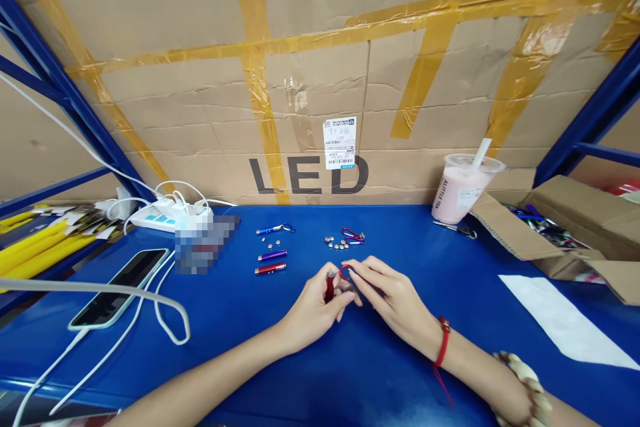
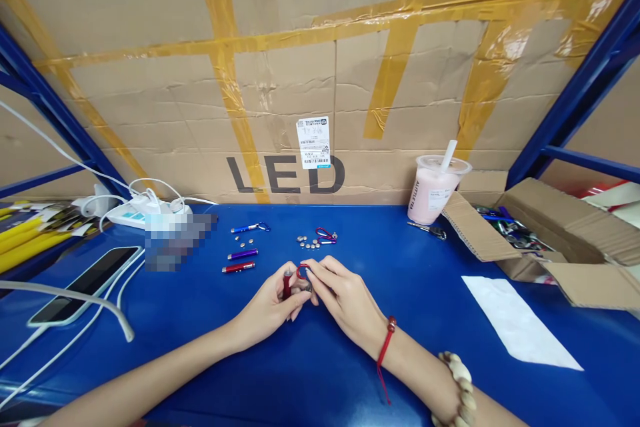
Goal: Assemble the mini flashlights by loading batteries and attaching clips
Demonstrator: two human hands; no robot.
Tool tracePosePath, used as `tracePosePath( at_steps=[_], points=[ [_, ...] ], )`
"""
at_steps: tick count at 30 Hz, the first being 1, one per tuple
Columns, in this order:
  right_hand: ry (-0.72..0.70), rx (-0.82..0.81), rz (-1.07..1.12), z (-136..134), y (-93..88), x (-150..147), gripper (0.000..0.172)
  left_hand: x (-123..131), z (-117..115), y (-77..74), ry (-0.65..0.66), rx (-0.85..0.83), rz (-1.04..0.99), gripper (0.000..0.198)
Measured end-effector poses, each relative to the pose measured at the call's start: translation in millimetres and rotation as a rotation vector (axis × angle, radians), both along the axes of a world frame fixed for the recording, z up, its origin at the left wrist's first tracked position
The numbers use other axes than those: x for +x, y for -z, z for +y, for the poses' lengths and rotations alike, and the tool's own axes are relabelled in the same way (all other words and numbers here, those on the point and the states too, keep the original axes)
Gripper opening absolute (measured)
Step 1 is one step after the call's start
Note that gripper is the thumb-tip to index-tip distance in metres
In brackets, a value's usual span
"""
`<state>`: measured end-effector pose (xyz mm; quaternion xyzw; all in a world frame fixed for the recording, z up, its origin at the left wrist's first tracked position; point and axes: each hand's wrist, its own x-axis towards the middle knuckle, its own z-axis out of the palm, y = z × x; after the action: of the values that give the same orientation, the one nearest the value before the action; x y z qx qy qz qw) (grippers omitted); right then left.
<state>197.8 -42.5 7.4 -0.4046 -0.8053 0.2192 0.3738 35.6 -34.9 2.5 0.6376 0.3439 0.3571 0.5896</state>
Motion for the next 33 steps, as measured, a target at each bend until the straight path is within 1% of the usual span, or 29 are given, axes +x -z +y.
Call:
tracePosePath(
  at_steps=[3,5,8,10,13,16,18,21,23,24,26,29,30,31,33],
  points=[
    [0.092,0.028,-0.037,2.4,1.1,1.1,0.033,2.2,-2.4,1.7,0.017,-0.027,0.020,0.032],
    [0.147,0.011,-0.157,5.4,3.0,3.2,0.033,2.4,-2.8,1.3,0.009,-0.031,0.021,0.034],
    [0.183,-0.015,-0.369,9.6,5.8,6.5,0.034,0.8,-0.9,0.1,-0.011,-0.010,0.014,0.034],
    [0.214,-0.008,-0.400,10.6,5.6,7.7,0.035,-0.6,1.5,0.1,-0.015,0.003,-0.011,0.034],
    [0.196,0.006,-0.244,8.9,1.3,7.0,0.032,-2.1,4.9,0.3,0.000,-0.010,-0.071,0.037],
    [0.087,-0.026,-0.025,5.7,-3.7,3.5,0.026,-2.6,5.7,-1.7,0.029,-0.055,-0.117,0.040],
    [0.044,-0.061,0.088,4.3,-4.8,0.7,0.024,-2.2,4.4,-3.6,0.054,-0.086,-0.131,0.041],
    [0.034,-0.113,0.225,4.0,-3.6,-1.8,0.026,-0.7,1.7,-5.3,0.088,-0.105,-0.132,0.041],
    [0.049,-0.127,0.261,4.5,-2.5,-1.7,0.027,-0.8,2.1,-5.9,0.072,-0.075,-0.117,0.040],
    [0.066,-0.122,0.251,4.7,-2.1,-1.1,0.027,-2.0,3.7,-6.5,0.040,-0.040,-0.101,0.038],
    [0.106,-0.076,0.180,5.1,-1.4,0.9,0.026,-8.3,10.6,-9.5,-0.088,0.079,-0.042,0.035],
    [0.111,0.040,-0.017,5.2,0.2,4.6,0.021,-30.0,29.3,-18.8,-0.408,0.375,0.149,0.031],
    [0.095,0.071,-0.083,4.9,0.9,5.7,0.020,-40.1,36.8,-22.7,-0.507,0.466,0.261,0.030],
    [0.075,0.088,-0.142,4.6,1.5,6.5,0.020,-51.0,44.3,-26.5,-0.584,0.523,0.405,0.027],
    [0.047,0.086,-0.232,3.8,2.3,7.5,0.021,-73.0,57.7,-32.7,-0.657,0.562,0.724,0.018]
  ],
)
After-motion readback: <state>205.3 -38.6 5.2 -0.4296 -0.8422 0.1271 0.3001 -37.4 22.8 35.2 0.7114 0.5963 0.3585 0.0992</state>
